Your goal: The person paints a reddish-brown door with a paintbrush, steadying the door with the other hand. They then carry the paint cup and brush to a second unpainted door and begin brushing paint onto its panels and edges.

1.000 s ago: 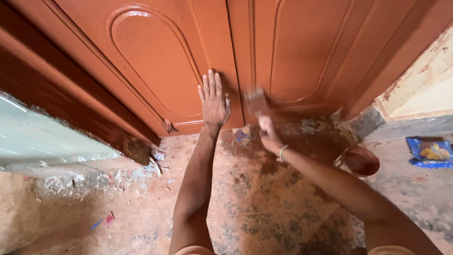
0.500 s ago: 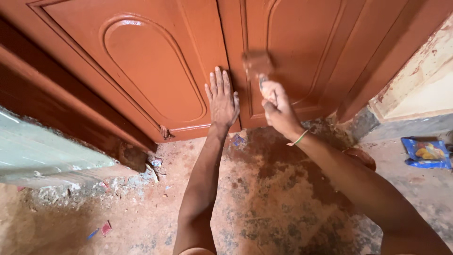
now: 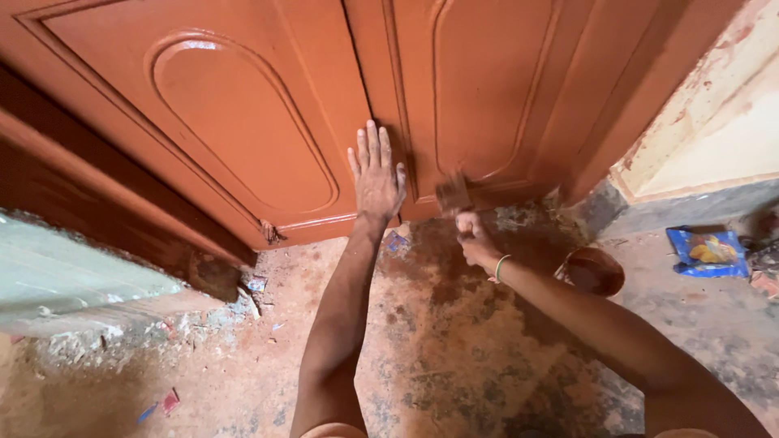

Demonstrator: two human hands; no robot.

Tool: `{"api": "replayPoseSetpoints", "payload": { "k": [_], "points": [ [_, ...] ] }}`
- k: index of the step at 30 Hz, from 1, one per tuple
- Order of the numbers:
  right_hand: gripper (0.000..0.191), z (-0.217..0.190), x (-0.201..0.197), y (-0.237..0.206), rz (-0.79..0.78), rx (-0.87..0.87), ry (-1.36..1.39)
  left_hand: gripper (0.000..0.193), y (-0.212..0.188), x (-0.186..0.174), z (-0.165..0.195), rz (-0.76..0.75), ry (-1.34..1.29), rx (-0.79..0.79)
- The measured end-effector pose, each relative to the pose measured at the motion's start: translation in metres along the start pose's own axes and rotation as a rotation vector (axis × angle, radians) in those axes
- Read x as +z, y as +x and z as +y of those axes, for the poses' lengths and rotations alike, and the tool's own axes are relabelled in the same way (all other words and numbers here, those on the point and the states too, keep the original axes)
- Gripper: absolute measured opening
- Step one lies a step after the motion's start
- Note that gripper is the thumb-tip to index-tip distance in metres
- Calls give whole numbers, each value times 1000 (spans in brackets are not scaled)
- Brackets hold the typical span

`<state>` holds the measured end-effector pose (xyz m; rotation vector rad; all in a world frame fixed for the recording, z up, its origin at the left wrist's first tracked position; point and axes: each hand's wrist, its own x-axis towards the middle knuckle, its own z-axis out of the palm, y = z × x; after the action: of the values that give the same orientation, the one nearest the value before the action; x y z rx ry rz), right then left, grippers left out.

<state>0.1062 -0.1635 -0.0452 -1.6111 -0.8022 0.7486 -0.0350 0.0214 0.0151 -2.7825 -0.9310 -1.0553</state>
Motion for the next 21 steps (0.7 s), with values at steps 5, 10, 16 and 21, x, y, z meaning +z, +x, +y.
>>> {"api": "replayPoseSetpoints", "payload": {
  "k": [5, 10, 16, 21],
  "points": [
    [28, -9, -25, 8, -137, 79, 356, 74, 3, 1, 5, 13, -1, 15],
    [47, -51, -55, 18, -30, -165, 257, 73, 5, 4, 17, 22, -33, 35],
    [52, -81, -78, 4, 27, -589, 227, 74, 11, 10, 26, 21, -50, 39],
    [53, -41, -68, 21, 166, -582, -110, 77, 10, 12, 30, 7, -31, 33]
  ]
}}
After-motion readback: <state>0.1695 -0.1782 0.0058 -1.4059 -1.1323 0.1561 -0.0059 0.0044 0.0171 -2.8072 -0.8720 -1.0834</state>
